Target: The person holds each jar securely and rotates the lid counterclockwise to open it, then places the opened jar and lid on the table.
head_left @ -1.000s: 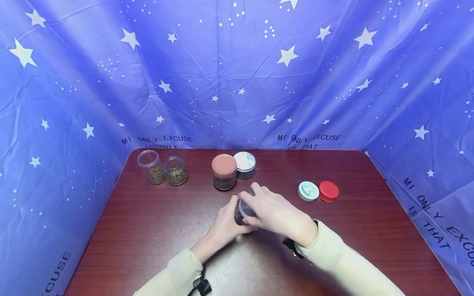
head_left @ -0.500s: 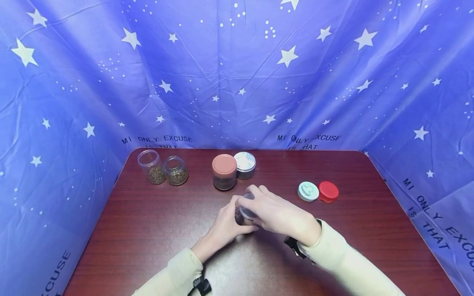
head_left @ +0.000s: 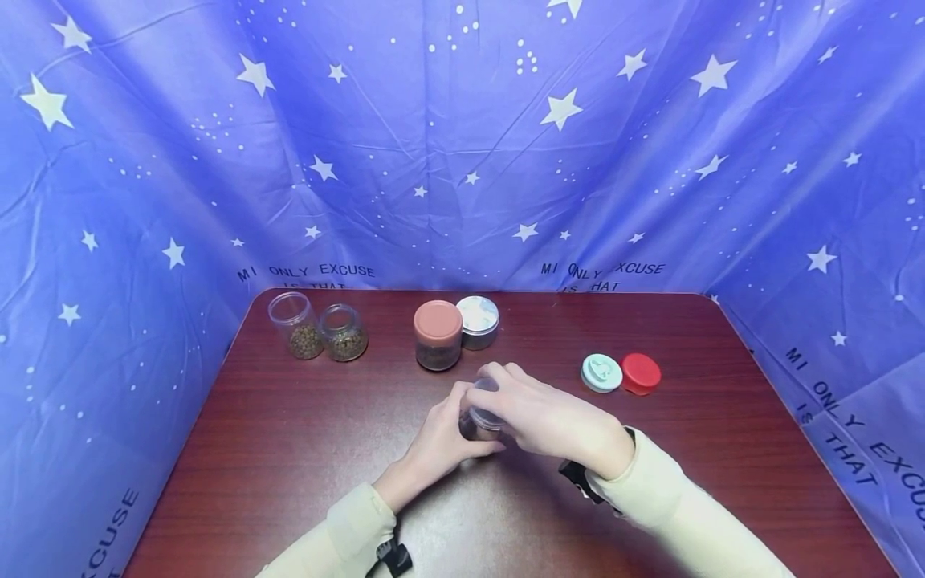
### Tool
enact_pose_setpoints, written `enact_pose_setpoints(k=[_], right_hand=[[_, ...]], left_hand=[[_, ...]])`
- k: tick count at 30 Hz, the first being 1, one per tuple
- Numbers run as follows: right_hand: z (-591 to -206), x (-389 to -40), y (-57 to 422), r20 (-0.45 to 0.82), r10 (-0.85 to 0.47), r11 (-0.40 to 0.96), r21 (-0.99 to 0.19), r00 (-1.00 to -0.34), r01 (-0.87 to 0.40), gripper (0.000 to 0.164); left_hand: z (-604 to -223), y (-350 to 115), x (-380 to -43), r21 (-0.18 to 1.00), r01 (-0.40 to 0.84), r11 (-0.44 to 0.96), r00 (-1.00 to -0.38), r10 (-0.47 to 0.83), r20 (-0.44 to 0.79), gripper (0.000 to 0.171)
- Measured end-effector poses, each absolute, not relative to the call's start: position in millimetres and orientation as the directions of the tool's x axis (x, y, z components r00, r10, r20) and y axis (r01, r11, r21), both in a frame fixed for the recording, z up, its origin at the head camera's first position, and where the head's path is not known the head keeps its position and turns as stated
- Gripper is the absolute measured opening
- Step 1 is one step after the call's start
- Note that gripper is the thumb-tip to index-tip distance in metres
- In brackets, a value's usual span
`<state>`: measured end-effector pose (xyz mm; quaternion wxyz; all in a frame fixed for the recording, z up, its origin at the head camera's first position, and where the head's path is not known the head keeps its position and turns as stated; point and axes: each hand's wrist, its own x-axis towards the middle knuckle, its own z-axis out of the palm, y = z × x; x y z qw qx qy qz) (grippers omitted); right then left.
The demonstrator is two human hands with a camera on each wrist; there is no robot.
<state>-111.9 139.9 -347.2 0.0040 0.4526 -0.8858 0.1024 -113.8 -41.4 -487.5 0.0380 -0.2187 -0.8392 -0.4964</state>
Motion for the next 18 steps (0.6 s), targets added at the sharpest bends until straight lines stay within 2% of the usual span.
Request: enact_pose_setpoints(k=[7, 14, 18], right_hand=[[-343.6, -118.1, 154.8, 0.143, -0.784, 0.581, -0.176, -0.605, -0.795, 0.047], [-348.0, -123.1, 182.3, 0.172, -0.747, 0.619, -0.174, -0.643, -0.766, 0.056], [-352.7, -126.0, 203.0, 0.141, -0.707, 0.666, -0.196, -0.693, -0.719, 0.058]], left_hand=[[-489.4, -41.4, -115.0, 0.826, 0.383, 0.414, -0.908, 0.334, 0.253, 0.071], [-493.0, -41.7, -115.0, 0.811, 0.422, 0.406, -0.893, 0.341, 0.294, 0.073], [-493.7, -41.8, -114.2, 0.814, 0.421, 0.401, -0.895, 0.33, 0.3, 0.073]])
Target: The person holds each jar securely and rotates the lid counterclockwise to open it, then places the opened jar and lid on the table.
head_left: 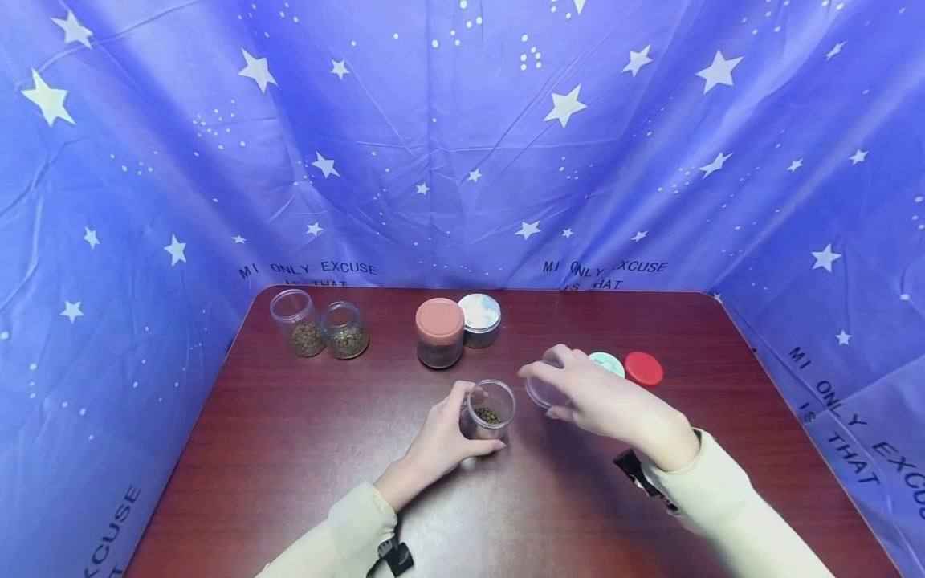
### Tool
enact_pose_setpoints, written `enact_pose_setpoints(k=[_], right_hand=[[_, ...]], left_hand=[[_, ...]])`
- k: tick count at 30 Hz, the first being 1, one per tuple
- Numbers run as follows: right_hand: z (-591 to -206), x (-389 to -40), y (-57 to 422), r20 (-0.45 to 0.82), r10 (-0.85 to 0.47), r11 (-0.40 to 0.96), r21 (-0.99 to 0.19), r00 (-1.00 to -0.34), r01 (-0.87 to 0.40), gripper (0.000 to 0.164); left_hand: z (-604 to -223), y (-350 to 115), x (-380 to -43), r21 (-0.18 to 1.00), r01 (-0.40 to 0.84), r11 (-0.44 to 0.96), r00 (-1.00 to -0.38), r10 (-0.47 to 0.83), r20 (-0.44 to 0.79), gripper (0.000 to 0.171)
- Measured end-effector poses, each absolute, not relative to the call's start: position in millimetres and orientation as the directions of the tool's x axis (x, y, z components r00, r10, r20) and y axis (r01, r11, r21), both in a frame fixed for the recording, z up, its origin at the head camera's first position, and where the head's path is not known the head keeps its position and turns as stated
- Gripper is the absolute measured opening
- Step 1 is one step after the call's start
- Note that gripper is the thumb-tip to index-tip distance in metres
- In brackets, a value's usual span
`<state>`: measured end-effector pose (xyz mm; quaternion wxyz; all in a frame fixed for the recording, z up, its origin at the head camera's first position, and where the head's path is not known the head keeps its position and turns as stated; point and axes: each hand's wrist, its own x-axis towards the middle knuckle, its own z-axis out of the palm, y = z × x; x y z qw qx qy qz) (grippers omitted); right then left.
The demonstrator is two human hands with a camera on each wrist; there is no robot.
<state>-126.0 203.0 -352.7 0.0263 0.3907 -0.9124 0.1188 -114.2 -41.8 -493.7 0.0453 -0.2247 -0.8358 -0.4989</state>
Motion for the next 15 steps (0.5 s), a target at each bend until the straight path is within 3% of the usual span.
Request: enact_pose_setpoints(k=[10, 15], right_hand=[[-378.7, -135.5, 261.9, 0.048, -0.499, 0.834, -0.245, -0.865, -0.495, 0.076], [-393.3, -141.2, 288.6, 0.033, -0.433, 0.874, -0.228, -0.901, -0.429, 0.074]], left_hand=[[-493.1, -46.1, -113.6, 0.819, 0.412, 0.398, -0.903, 0.296, 0.311, 0.073], [-491.9, -48.4, -114.7, 0.823, 0.407, 0.397, -0.907, 0.283, 0.312, 0.073]])
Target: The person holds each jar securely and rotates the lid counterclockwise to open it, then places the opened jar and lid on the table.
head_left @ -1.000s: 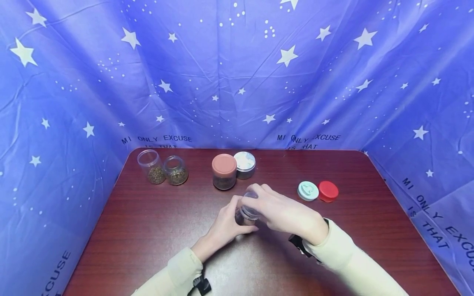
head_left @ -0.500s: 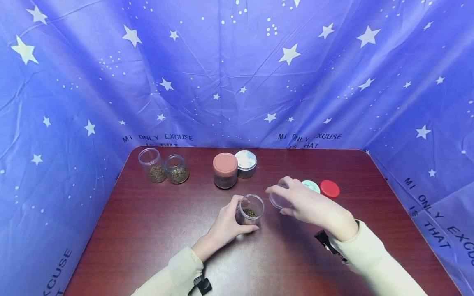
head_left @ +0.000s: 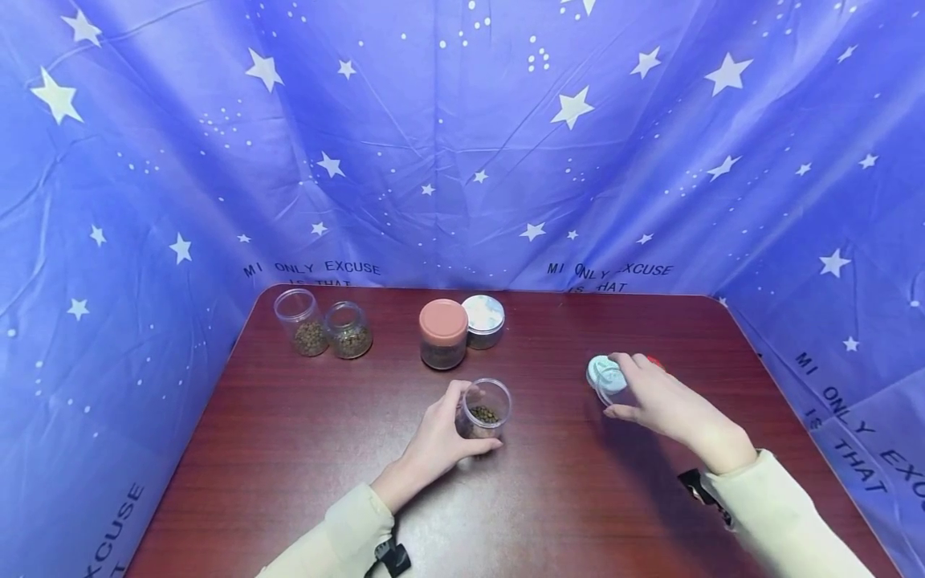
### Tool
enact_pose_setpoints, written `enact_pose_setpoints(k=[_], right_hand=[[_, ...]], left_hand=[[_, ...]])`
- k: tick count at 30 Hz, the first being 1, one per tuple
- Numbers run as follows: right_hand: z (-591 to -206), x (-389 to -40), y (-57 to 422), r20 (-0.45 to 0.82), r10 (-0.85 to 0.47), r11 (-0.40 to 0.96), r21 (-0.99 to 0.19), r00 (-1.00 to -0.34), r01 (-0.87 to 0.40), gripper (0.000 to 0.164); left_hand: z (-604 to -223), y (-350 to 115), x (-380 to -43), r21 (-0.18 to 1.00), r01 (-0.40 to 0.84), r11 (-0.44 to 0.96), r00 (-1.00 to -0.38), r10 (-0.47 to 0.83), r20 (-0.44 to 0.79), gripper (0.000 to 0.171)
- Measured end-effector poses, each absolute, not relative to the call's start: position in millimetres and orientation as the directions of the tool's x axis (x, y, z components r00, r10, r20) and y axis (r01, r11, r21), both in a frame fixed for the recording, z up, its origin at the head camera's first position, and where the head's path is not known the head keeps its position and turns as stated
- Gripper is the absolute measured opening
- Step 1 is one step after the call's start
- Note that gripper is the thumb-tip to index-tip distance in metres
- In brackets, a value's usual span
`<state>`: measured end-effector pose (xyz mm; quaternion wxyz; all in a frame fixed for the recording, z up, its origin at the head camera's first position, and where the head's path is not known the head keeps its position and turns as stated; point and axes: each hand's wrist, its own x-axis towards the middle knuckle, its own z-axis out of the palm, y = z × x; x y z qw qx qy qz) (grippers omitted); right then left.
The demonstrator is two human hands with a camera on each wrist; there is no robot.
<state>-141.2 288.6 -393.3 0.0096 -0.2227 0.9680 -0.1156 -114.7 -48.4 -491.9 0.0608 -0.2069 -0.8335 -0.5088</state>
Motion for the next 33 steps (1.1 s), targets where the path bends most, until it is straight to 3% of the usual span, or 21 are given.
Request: enact_pose_setpoints(k=[13, 20, 33], right_hand=[[-419.6, -142.8, 328.9, -0.057, -0.263, 0.925, -0.297, -0.963, -0.235, 0.063], [-436.3, -142.0, 338.2, -0.067, -0.225, 0.933, -0.302, -0.972, -0.196, 0.066], [-461.4, -142.9, 341.1, -0.112, -0.19, 0.962, -0.221, -0.975, -0.162, 0.051]], left_hand=[[-491.8, -49.8, -114.8, 0.825, 0.407, 0.391, -0.906, 0.283, 0.313, 0.072], [-490.5, -50.7, -114.5, 0.825, 0.401, 0.397, -0.911, 0.27, 0.313, 0.072], [-492.0, -51.0, -114.5, 0.832, 0.393, 0.392, -0.914, 0.268, 0.305, 0.072]])
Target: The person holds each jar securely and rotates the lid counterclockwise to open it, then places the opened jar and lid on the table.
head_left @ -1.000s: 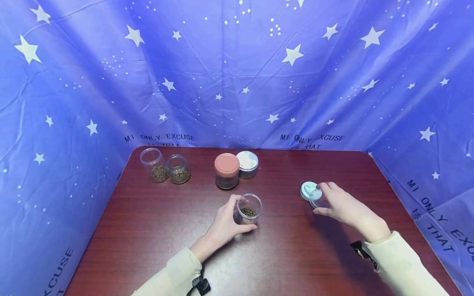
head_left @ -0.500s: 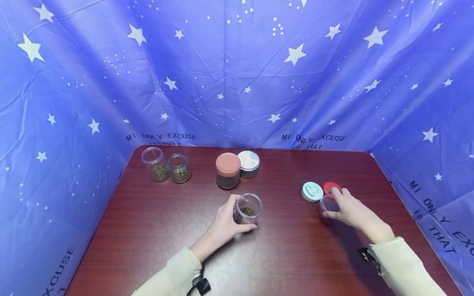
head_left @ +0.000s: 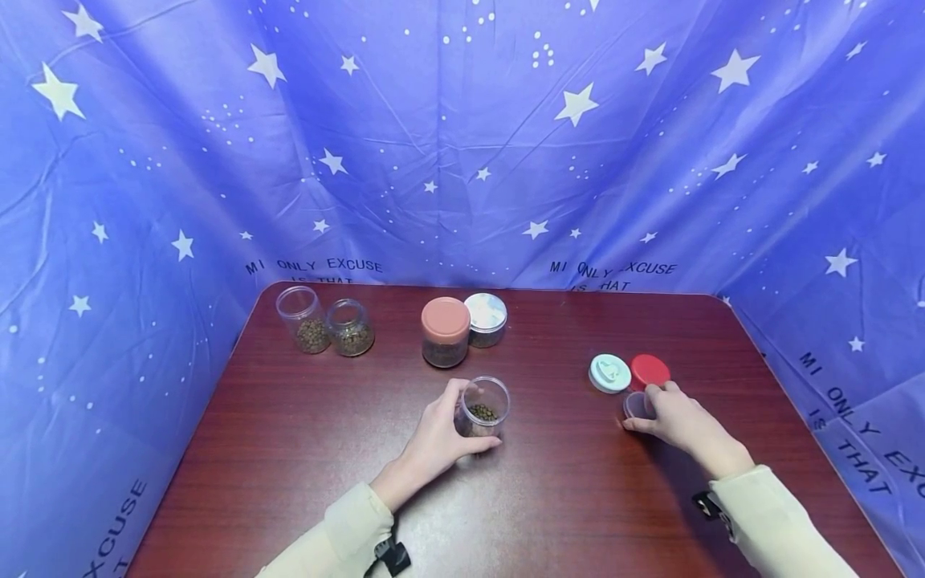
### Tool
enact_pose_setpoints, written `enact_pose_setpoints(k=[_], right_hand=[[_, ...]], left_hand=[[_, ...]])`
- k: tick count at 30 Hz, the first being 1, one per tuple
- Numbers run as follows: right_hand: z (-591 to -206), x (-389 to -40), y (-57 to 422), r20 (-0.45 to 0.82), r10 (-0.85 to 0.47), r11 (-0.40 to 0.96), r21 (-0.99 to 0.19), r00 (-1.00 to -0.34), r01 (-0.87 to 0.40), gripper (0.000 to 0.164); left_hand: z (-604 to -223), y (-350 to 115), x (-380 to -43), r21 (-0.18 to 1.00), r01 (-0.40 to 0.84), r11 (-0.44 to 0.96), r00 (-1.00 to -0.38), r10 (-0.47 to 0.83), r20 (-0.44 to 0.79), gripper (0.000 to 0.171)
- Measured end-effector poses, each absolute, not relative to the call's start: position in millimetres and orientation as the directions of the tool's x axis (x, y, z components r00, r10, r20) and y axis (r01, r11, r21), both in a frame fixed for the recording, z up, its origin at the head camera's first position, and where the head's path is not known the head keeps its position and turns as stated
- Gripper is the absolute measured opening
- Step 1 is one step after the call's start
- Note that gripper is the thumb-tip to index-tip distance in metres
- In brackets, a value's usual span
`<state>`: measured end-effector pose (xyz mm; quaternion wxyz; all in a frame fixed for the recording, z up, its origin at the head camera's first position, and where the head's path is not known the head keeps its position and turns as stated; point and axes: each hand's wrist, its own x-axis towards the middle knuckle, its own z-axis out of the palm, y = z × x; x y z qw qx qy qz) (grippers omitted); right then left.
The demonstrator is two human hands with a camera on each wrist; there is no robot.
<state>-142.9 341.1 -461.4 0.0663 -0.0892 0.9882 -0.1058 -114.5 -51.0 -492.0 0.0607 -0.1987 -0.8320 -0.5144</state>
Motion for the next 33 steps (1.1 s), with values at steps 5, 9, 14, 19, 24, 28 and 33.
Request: enact_pose_setpoints(k=[5, 9, 14, 19, 24, 28, 33], right_hand=[[-465.2, -143.6, 340.8, -0.136, -0.19, 0.964, -0.214, -0.972, -0.158, 0.052], [-464.1, -144.6, 338.2, -0.142, -0.203, 0.962, -0.211, -0.969, -0.171, 0.049], [-462.2, -147.9, 335.3, -0.167, -0.203, 0.961, -0.224, -0.965, -0.163, 0.045], [-463.7, -150.1, 334.6, -0.165, -0.195, 0.961, -0.228, -0.967, -0.155, 0.046], [-466.0, -149.5, 333.7, -0.133, -0.202, 0.958, -0.231, -0.97, -0.168, 0.047], [-464.8, -149.0, 332.5, -0.123, -0.197, 0.958, -0.236, -0.973, -0.164, 0.047], [-463.7, -149.0, 331.8, -0.115, -0.19, 0.955, -0.251, -0.975, -0.156, 0.047]], left_hand=[[-492.1, -51.5, -113.6, 0.836, 0.393, 0.383, -0.912, 0.275, 0.303, 0.073], [-492.9, -51.8, -113.6, 0.841, 0.394, 0.371, -0.911, 0.279, 0.304, 0.073], [-493.1, -51.7, -113.9, 0.845, 0.387, 0.369, -0.914, 0.273, 0.299, 0.074], [-493.0, -52.0, -113.8, 0.847, 0.381, 0.372, -0.916, 0.275, 0.291, 0.073], [-493.7, -52.4, -113.9, 0.848, 0.378, 0.372, -0.917, 0.274, 0.289, 0.073], [-494.3, -52.8, -113.8, 0.847, 0.38, 0.371, -0.917, 0.274, 0.291, 0.073], [-495.0, -53.9, -113.5, 0.843, 0.382, 0.38, -0.917, 0.269, 0.294, 0.073]])
